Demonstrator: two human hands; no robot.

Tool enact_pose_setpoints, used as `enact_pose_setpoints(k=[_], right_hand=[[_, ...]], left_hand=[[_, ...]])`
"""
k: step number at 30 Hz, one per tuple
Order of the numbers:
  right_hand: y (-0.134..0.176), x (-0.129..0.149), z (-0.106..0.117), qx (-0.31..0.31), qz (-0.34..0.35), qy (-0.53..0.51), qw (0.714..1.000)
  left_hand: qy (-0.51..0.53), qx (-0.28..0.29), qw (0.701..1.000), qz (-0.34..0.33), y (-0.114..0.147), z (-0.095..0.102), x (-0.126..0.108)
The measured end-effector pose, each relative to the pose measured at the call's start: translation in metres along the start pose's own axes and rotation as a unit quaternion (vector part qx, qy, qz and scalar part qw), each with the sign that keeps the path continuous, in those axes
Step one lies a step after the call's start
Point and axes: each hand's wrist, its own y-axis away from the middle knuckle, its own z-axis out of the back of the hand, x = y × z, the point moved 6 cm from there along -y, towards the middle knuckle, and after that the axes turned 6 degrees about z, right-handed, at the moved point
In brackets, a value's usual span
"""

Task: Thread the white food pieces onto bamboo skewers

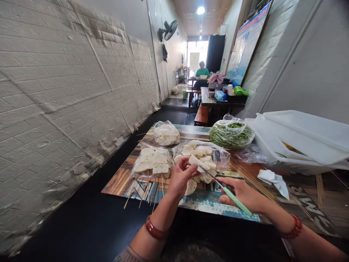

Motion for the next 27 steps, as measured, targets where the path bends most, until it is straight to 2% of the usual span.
enact_pose_setpoints(k=[6,13,20,27], right_hand=[[0.001,-0.007,-0.007,0.054,0.000,-0.038,0.998],[0.002,-0.006,-0.003,0.042,0.012,-0.011,0.999],[-0.007,0.002,-0.005,0.065,0.005,0.003,0.998],[-0.012,0.000,-0.007,0.065,0.028,-0.008,0.997]], left_hand=[[-0.003,0.017,1.000,0.007,-0.002,-0.001,0.004],[-0.020,-0.003,1.000,0.010,-0.001,0.000,0.006],[-0.075,-0.007,0.997,-0.019,0.001,0.000,0.004],[-0.121,-0.017,0.991,-0.058,0.002,0.005,0.002]])
